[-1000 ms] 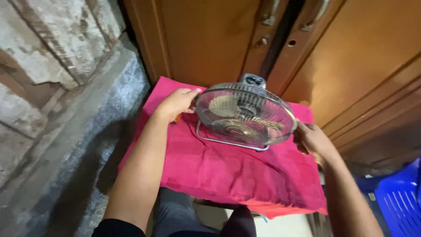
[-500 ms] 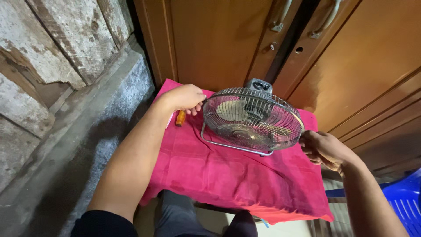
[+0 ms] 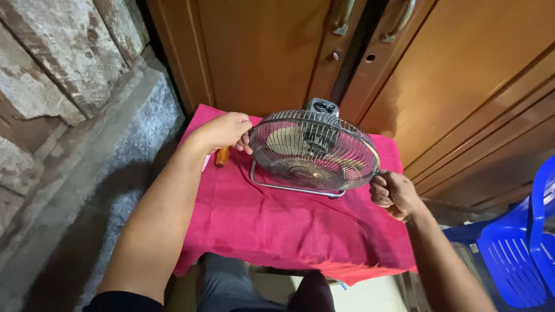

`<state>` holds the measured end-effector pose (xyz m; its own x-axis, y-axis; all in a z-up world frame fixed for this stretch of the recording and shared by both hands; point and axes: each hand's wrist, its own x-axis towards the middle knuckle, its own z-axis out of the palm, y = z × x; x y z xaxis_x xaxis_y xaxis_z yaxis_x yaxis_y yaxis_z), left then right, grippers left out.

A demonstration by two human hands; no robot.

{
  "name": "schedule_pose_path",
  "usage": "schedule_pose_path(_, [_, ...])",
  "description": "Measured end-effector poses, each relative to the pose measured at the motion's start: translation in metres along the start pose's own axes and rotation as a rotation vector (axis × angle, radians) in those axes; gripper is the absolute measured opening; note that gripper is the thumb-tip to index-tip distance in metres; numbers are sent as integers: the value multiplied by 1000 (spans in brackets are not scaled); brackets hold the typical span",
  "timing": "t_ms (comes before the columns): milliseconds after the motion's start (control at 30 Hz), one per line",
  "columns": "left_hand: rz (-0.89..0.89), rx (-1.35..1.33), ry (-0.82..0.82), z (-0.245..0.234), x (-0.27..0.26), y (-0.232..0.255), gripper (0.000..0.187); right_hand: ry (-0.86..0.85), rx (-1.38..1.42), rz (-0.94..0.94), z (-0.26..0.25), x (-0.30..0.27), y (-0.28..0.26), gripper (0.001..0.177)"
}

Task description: The person removes the front grille of a small electric fan, then uses a screwdriver to loosen the central nut and remove the fan blades. The person continues to loosen the central nut further with the screwdriver.

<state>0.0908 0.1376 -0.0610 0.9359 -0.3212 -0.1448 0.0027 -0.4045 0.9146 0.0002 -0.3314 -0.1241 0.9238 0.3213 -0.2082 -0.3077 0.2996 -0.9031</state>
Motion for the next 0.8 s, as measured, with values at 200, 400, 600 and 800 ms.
schedule_pose_path(200, [-53,50,89,5,-7,13,33,477,-545,-183,16,-6,-20,33])
schedule_pose_path(400, [-156,112,113,1,-15,35,57,393,-1029,-941,97,-28,-60,42])
schedule_pose_path(600, [-117,-15,141,10,-17,30,55,220,-1472,-1035,186,-19,-87,79])
schedule_pose_path(800, [-123,377,404,26,-6,23,54,269,-1536,-1026,202,-18,-88,101])
